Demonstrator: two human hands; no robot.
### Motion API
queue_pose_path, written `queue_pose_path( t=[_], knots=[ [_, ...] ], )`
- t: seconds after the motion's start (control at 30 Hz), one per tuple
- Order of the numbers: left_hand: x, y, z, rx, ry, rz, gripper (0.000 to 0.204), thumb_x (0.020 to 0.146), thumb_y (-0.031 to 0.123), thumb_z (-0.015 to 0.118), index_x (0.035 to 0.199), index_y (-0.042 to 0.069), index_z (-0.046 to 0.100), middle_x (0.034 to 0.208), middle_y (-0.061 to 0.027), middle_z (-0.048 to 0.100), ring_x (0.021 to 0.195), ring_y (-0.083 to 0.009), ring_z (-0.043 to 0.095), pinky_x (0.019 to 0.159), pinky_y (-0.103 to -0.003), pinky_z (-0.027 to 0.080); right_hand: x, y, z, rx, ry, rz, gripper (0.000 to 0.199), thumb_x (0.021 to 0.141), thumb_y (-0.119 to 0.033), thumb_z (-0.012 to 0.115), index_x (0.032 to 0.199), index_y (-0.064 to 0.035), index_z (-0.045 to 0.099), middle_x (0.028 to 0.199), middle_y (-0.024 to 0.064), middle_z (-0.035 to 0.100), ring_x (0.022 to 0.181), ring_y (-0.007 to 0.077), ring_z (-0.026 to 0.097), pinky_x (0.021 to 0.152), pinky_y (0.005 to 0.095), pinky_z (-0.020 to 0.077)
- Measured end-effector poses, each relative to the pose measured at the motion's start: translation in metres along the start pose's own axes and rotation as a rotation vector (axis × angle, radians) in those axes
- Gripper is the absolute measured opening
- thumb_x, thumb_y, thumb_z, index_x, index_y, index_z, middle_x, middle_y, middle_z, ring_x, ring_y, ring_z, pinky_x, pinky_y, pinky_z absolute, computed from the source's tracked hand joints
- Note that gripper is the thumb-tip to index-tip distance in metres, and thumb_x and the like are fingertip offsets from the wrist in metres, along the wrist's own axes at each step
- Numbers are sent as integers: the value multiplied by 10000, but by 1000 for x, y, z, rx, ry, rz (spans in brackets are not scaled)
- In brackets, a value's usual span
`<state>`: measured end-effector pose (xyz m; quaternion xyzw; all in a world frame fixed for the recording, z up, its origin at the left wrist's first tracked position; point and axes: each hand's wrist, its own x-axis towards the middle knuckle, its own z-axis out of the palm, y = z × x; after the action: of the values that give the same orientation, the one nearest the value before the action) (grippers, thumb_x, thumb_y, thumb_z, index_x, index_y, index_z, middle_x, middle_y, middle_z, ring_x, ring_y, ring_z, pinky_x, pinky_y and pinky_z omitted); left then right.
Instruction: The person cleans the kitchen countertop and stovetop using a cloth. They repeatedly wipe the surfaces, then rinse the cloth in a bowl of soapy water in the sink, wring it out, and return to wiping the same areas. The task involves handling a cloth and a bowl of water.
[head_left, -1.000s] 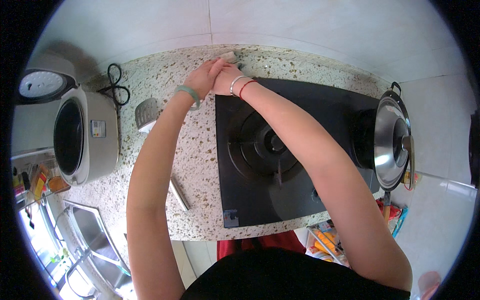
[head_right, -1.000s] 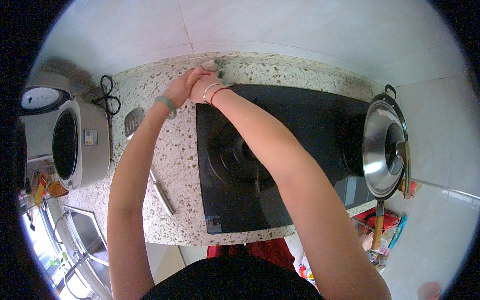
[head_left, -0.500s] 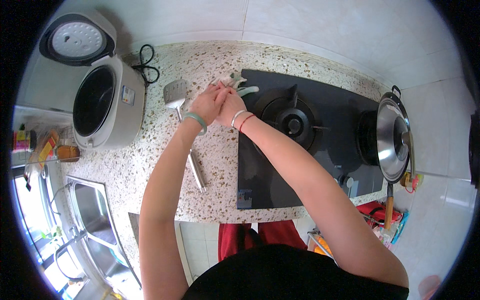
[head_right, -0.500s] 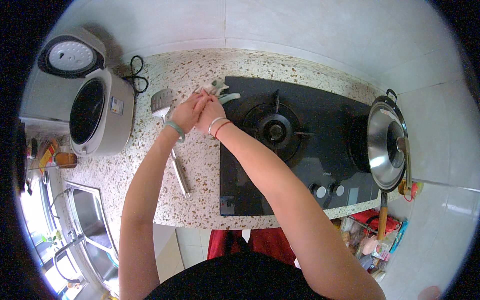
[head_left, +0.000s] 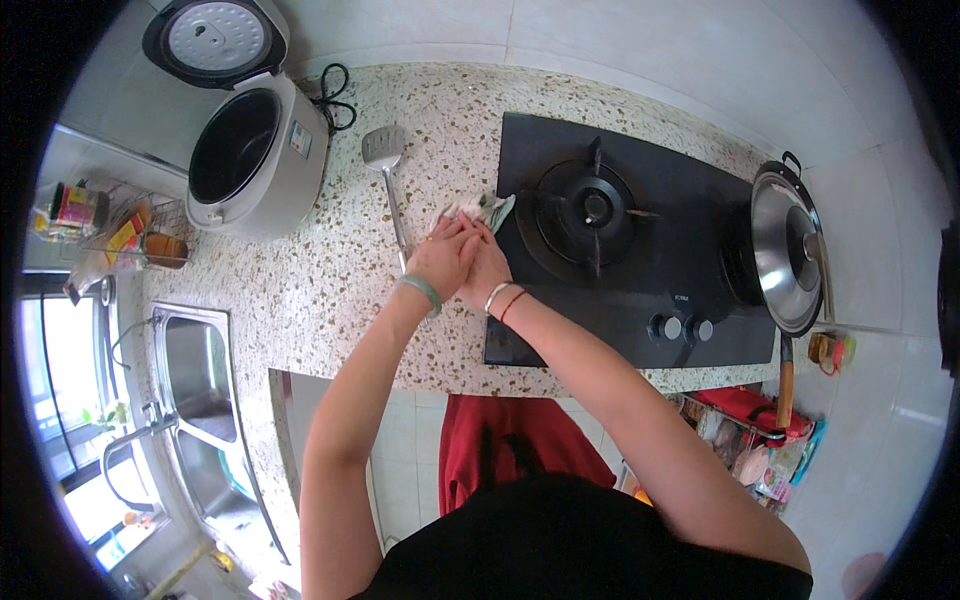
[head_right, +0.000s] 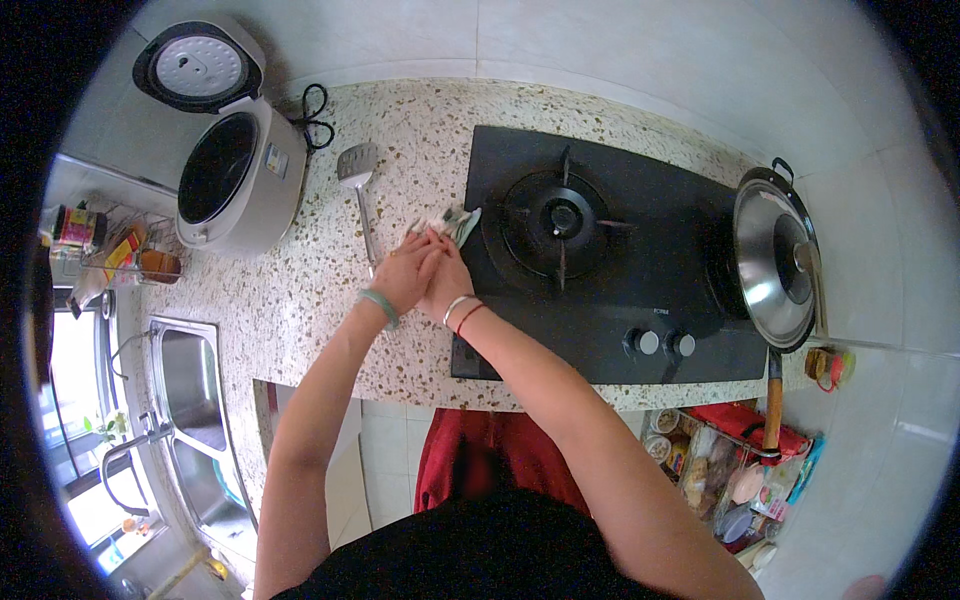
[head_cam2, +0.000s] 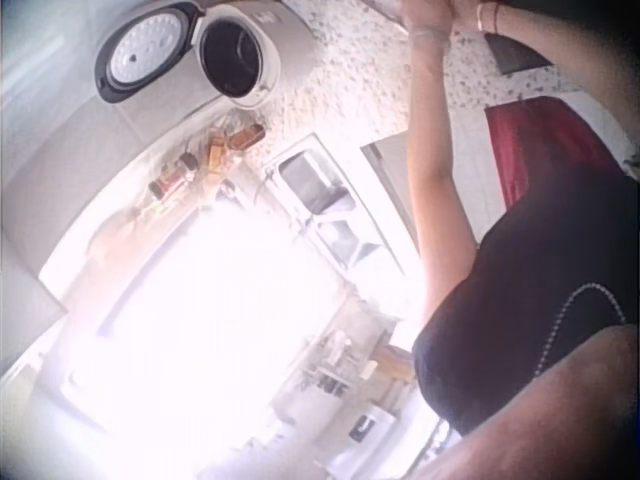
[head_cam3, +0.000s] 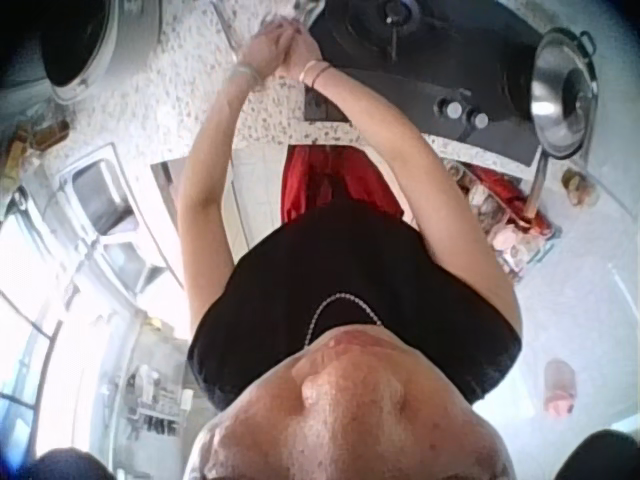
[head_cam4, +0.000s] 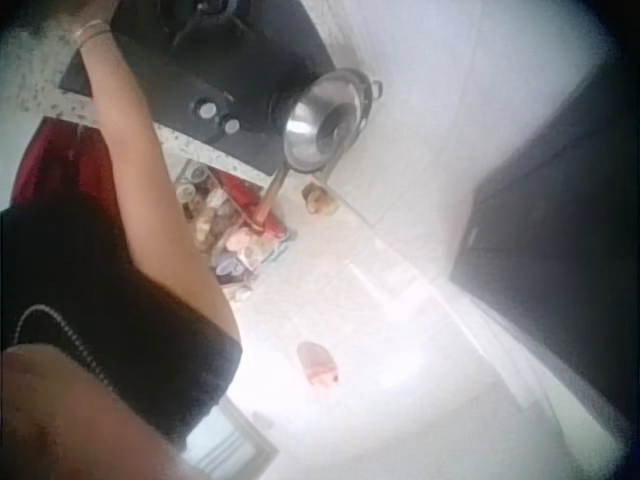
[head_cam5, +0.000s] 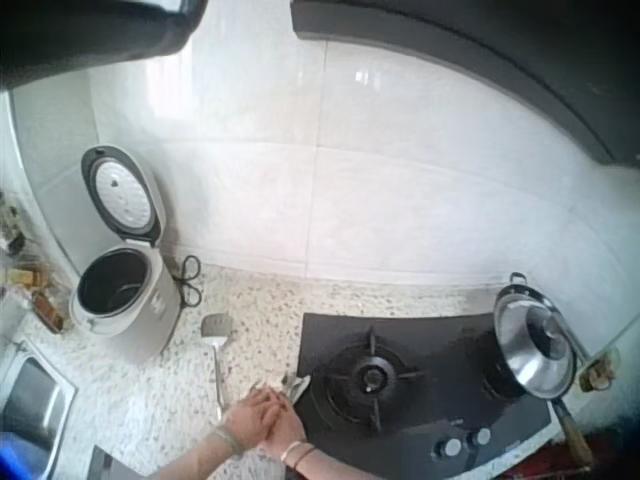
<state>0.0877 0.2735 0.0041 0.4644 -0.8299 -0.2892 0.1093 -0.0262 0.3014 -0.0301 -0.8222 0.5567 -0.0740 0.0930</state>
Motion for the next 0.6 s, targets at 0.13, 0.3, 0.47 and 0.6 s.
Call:
queue_pose_path(
  t=[0.13,0.3,0.47,0.6],
  knots=[
    [-45,30,10,11,-21,-53,390,977,287,349,1223,67,558,1287,-189,518,1242,-372,437,1059,-404,346,-45,-20,-1,116,-4,16,572,906,-349,391,1398,-61,357,1416,123,413,1369,299,266,1125,414,166],
    [-98,56,26,19,33,-106,366,959,296,404,1187,71,581,1236,-198,554,1187,-348,496,989,-394,418,-94,-36,13,157,43,-89,462,879,-269,434,1297,-73,456,1309,105,499,1290,226,380,1096,361,240],
    [-151,81,28,-142,69,-154,360,926,321,487,1147,68,614,1176,-201,585,1096,-360,553,917,-399,462,-141,-63,11,341,92,-45,364,820,-182,529,1161,-61,563,1110,108,614,1084,273,540,960,361,410],
    [-180,74,25,-350,141,-352,436,926,412,507,1125,47,639,1076,-169,633,1022,-279,605,860,-373,478,-161,-77,-16,469,-21,24,212,804,-117,532,963,-53,656,916,119,671,875,303,620,807,382,488]
  ],
)
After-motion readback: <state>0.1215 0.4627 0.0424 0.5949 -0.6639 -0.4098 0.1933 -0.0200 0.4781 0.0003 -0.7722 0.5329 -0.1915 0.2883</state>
